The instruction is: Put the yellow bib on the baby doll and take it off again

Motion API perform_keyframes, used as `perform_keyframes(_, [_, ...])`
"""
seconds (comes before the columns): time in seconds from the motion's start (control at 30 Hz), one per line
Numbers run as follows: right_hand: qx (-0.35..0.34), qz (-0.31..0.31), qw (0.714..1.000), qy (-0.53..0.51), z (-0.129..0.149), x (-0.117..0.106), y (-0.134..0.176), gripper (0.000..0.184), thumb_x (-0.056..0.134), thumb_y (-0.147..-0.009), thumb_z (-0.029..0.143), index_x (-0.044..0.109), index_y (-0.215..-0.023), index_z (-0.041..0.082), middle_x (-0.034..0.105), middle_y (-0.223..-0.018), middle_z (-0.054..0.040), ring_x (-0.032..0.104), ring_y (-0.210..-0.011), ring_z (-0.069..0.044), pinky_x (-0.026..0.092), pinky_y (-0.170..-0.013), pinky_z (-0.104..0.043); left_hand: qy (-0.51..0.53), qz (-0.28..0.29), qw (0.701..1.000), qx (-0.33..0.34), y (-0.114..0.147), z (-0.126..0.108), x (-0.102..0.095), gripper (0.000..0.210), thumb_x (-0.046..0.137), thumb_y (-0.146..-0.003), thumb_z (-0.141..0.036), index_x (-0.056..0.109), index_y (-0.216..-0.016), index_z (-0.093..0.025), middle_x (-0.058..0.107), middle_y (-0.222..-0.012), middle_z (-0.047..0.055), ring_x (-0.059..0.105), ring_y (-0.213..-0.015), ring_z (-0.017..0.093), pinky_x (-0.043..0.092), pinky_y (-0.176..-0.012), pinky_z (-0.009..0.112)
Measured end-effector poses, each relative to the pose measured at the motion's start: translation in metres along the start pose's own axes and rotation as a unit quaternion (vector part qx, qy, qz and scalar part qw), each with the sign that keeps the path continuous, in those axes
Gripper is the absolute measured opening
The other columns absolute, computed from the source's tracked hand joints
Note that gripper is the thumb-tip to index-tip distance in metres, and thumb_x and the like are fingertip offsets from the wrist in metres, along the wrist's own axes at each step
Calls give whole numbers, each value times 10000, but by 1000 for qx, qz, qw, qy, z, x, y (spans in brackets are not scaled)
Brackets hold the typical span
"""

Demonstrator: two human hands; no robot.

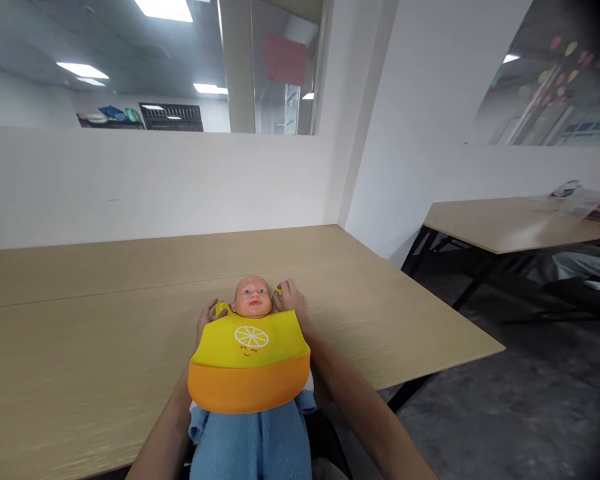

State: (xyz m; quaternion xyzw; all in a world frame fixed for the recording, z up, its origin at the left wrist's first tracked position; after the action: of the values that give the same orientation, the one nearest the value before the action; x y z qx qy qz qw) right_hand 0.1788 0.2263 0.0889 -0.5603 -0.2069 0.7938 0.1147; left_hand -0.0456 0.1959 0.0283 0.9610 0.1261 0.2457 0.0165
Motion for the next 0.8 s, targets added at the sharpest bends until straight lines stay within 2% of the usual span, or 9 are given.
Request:
perform_keyframes(0.07, [-11, -14, 1000, -8, -4, -8, 0, 225, 429, -920, 255, 597, -1030, 153, 611, -1014, -82, 586, -737, -136, 400, -611, -222, 11, -16, 1000, 21, 2, -2, 0, 498, 793, -517, -269, 562, -958, -250, 649, -680, -76, 593, -574, 133, 450, -572, 251])
perform_keyframes(0.13, [-27, -23, 999, -23, -6, -20, -3, 253, 422, -911, 195, 603, -1083, 155, 614, -1050, -84, 605, -800, -141, 423, -655, -222, 16, -6, 1000, 10, 6, -1, 4, 397, 799, -518, -303, 565, -828, -220, 603, -589, -65, 549, -492, 128, 429, -518, 255])
perform_keyframes(0.23, [-119, -23, 992, -37, 8, -40, -10, 324, 411, -895, 101, 617, -1127, 192, 626, -1120, -82, 606, -966, -163, 449, -735, -234, 12, 18, 1000, -18, 12, -2, 9, 366, 814, -517, -356, 575, -754, -212, 562, -512, -61, 495, -425, 120, 390, -457, 253])
perform_keyframes(0.3, [-211, -16, 977, -39, 30, -53, -11, 337, 435, -902, 107, 597, -1178, 211, 633, -1151, -76, 593, -1030, -172, 453, -769, -244, 6, 22, 1000, -20, 14, -7, 9, 365, 815, -536, -383, 588, -764, -210, 586, -531, -55, 513, -434, 122, 393, -459, 250])
perform_keyframes(0.4, [-324, -8, 945, -35, 73, -72, -6, 312, 460, -926, 154, 556, -1221, 191, 646, -1134, -86, 600, -998, -166, 453, -777, -251, 9, 29, 999, -28, 16, -13, 6, 404, 821, -540, -408, 611, -813, -198, 624, -580, -46, 555, -465, 132, 410, -485, 254])
perform_keyframes(0.53, [-431, 17, 902, 28, 132, -80, 8, 148, 476, -925, 168, 612, -984, 164, 653, -992, -66, 609, -886, -174, 461, -722, -274, 30, 53, 997, -48, 15, -16, 2, 435, 843, -530, -382, 627, -850, -181, 662, -644, -27, 585, -516, 141, 420, -537, 268])
perform_keyframes(0.6, [-454, 33, 887, 74, 152, -76, 12, 153, 462, -926, 154, 601, -988, 165, 632, -1072, -70, 611, -866, -182, 467, -660, -280, 63, 66, 995, -50, 12, -15, 1, 383, 846, -530, -323, 625, -809, -181, 669, -650, -20, 587, -538, 142, 422, -563, 273])
perform_keyframes(0.7, [-429, 77, 894, 106, 164, -62, 10, 167, 441, -945, 200, 585, -1029, 193, 567, -1233, -71, 617, -788, -168, 440, -562, -267, 103, 70, 991, -41, 4, -13, -2, 284, 826, -533, -275, 601, -679, -183, 632, -572, -23, 550, -514, 136, 414, -554, 279])
perform_keyframes(0.8, [-392, 110, 909, 85, 165, -47, 4, 139, 477, -944, 276, 567, -1023, 204, 615, -1121, -49, 610, -736, -155, 385, -533, -250, 107, 67, 991, -35, -4, -11, -5, 226, 797, -575, -254, 583, -583, -180, 602, -525, -21, 517, -511, 134, 408, -543, 281])
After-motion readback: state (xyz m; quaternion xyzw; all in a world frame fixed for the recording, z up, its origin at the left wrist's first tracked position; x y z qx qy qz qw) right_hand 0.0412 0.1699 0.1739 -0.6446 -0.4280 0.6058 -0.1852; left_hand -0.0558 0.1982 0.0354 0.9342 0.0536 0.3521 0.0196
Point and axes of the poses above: each hand's wrist, its own y-axis away from the middle knuckle, its own x-axis out of the palm, z = x × y, the point moved 6 cm from there along -y, towards the middle knuckle
